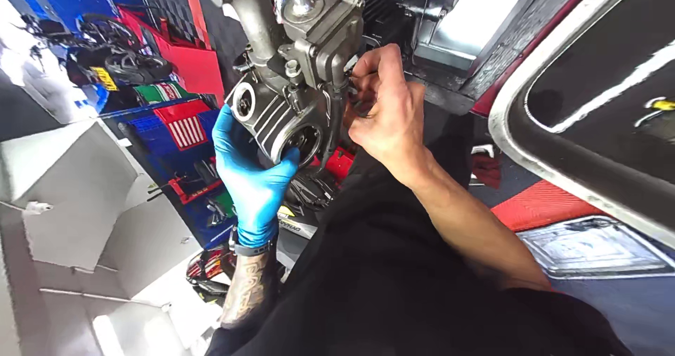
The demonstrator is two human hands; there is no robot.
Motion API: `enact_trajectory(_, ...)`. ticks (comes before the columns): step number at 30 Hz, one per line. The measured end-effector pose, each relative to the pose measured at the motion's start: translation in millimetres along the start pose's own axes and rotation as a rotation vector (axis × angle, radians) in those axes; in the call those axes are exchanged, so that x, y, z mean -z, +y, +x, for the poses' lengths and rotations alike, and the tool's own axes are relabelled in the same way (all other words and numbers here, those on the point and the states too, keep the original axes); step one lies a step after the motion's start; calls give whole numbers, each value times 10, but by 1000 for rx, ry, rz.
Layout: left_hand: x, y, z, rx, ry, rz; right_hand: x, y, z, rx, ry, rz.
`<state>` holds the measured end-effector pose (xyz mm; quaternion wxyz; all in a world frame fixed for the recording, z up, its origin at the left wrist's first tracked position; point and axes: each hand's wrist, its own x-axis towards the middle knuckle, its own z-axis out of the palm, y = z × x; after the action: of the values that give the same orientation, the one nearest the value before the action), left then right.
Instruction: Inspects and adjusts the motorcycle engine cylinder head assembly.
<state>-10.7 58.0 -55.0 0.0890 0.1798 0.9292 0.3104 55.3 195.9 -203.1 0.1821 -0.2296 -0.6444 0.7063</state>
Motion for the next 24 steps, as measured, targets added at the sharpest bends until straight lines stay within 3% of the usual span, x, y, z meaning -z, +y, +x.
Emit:
enact_trajectory(5,32,-14,-11,17,2,18,40,-33,-105,4,-14,6)
enact_trajectory(18,34,-6,-19,32,36,47,-87,-7,-38,36,149,-99)
enact_trajectory(24,19,40,-36,-70,-20,48,6,-107,-24,-9,161,-16)
